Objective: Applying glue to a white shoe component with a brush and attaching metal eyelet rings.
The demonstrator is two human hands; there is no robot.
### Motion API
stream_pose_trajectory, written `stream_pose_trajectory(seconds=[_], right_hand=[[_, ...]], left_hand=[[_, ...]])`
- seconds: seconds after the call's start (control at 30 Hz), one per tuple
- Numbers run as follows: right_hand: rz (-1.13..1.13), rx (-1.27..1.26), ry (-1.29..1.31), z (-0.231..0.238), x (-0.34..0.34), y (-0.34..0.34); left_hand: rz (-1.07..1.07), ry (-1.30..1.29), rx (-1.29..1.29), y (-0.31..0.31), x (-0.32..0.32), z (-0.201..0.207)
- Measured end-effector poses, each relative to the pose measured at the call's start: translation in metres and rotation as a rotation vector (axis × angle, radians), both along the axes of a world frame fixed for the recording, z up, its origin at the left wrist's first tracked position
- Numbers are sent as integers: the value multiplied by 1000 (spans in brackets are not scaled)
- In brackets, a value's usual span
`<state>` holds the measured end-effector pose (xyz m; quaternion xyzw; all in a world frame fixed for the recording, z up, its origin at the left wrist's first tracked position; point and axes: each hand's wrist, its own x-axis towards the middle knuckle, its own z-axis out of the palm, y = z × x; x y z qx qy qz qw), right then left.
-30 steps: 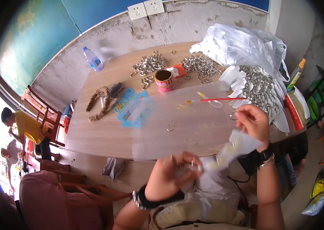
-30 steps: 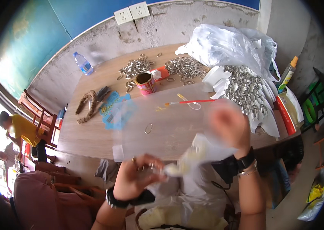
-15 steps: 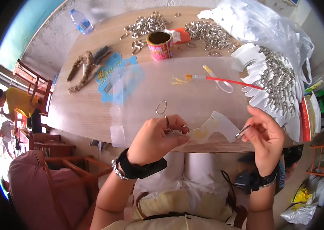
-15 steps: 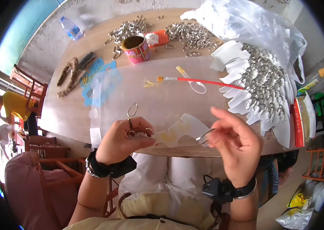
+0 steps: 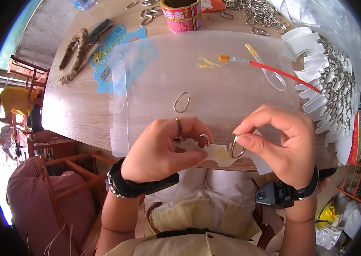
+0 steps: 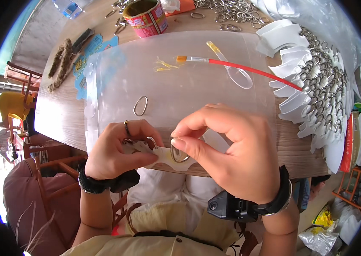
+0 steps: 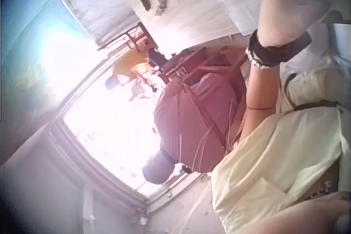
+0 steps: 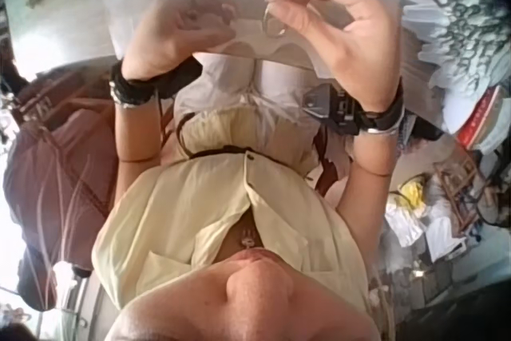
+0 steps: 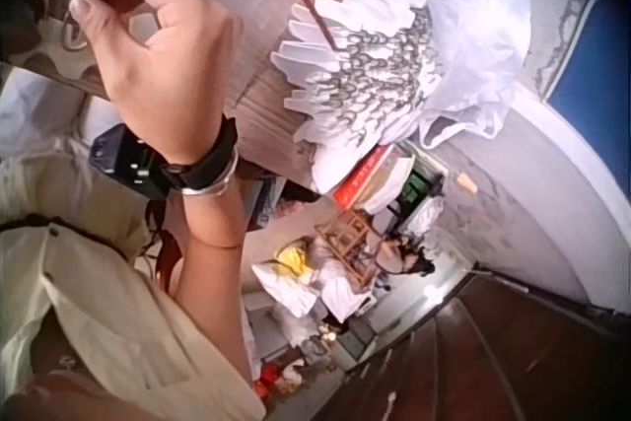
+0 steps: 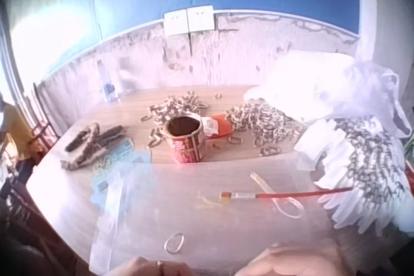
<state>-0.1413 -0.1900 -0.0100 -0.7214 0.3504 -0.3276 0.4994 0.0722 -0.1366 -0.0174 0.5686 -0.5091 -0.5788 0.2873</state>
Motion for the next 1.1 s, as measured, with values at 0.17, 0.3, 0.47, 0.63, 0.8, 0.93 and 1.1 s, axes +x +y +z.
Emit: stream_pose_trajectory(seconds=[0.17, 0.3, 0.47, 0.63, 0.8, 0.93, 1.1], right_hand=[[24, -16, 0, -8, 2, -5], [-99, -49, 36, 1, -10, -12], [-501, -388, -22, 3, -19, -4], [841, 98, -30, 11, -23, 48], [-378, -30, 184, 6, -65, 56], [455, -79, 70, -6, -41, 71], [0, -20, -10, 25, -48, 68]], left_hand=[[9, 39, -28, -1, 2, -4], [16, 37, 9, -3, 4, -2], [16, 74, -1, -2, 3, -4], [16, 44, -6, 3, 5, -7], [1, 34, -124, 1, 2, -11], [32, -9, -34, 1, 2, -6], [-36, 34, -42, -2, 4, -5]])
